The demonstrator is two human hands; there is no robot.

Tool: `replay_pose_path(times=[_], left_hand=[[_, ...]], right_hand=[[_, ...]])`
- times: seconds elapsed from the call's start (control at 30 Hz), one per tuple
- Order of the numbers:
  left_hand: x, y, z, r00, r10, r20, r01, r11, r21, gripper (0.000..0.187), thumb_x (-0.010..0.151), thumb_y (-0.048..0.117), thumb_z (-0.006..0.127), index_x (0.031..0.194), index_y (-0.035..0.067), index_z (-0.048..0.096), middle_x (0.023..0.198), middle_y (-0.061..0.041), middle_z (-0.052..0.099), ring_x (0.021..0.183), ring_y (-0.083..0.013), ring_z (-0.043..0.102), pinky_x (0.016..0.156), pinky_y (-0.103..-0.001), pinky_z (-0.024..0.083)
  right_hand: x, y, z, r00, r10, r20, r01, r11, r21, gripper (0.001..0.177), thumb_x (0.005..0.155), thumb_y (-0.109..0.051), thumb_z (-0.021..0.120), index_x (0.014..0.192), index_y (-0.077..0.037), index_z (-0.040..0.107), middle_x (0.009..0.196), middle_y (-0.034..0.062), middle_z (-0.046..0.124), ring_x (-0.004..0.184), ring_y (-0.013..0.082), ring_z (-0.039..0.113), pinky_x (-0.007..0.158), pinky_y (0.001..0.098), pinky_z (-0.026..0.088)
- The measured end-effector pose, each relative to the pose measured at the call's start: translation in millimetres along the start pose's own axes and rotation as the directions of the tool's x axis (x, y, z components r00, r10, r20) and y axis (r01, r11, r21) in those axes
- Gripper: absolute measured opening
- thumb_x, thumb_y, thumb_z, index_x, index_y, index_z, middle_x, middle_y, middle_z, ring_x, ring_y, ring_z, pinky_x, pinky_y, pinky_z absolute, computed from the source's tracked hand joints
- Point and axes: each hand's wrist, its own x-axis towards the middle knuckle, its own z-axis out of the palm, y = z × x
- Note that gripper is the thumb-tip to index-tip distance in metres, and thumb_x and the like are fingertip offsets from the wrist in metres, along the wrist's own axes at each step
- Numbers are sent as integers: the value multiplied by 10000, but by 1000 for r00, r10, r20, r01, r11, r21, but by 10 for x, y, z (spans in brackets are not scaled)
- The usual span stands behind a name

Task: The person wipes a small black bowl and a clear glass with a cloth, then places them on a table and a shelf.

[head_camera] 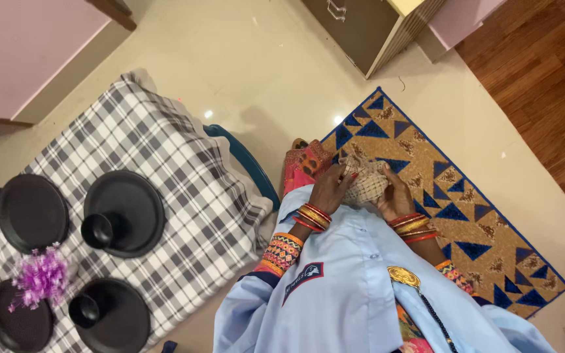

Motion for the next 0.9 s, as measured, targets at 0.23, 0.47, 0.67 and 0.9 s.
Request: replay_pose_path(times=[0.23, 0.47, 0.67, 0.9], left_hand=[[1368, -397, -630, 971, -28, 237, -15, 983, 181, 342, 1043, 359, 564, 1045, 27, 647, 935, -180, 686, 834, -354, 662, 723, -462, 511], [2272, -377, -2168, 994, -41, -97, 40, 999, -9, 312, 1045, 251, 579, 1273, 62, 678, 1056, -150, 638, 815, -256, 693, 748, -403, 558], [2296, -574, -2869, 929, -175, -326, 67, 946, -317, 230, 943, 133, 651, 1132, 1, 658, 1175, -90, 565, 957, -189, 690, 723, -347, 614], [2261, -1038, -3254, 820, -293, -492, 215, 954, -209, 218, 1058, 216, 616, 1099, 26, 712, 972, -70, 710, 845, -173, 677, 738, -331, 535]], right_hand=[[945, -558, 1004, 929, -332, -165, 303, 936, -181, 593, 797, 69, 510, 1342, -165, 507, 1180, 106, 648, 1090, 232, 648, 896, 447, 589], [2042, -582, 2042, 957, -282, 60, 287, 952, -102, 495, 952, 23, 549, 1432, 106, 455, 1310, 204, 639, 1195, 275, 671, 1052, 407, 579], [2723, -219, 2957, 987, -164, -1, 144, 869, -473, 483, 923, -50, 562, 1402, -26, 498, 1215, 158, 658, 1041, 242, 671, 900, 393, 577], [3316, -110, 3714, 939, -270, 212, 343, 754, -561, 430, 1144, -298, 575, 1348, 79, 606, 1309, 134, 578, 1172, 176, 626, 994, 305, 550]])
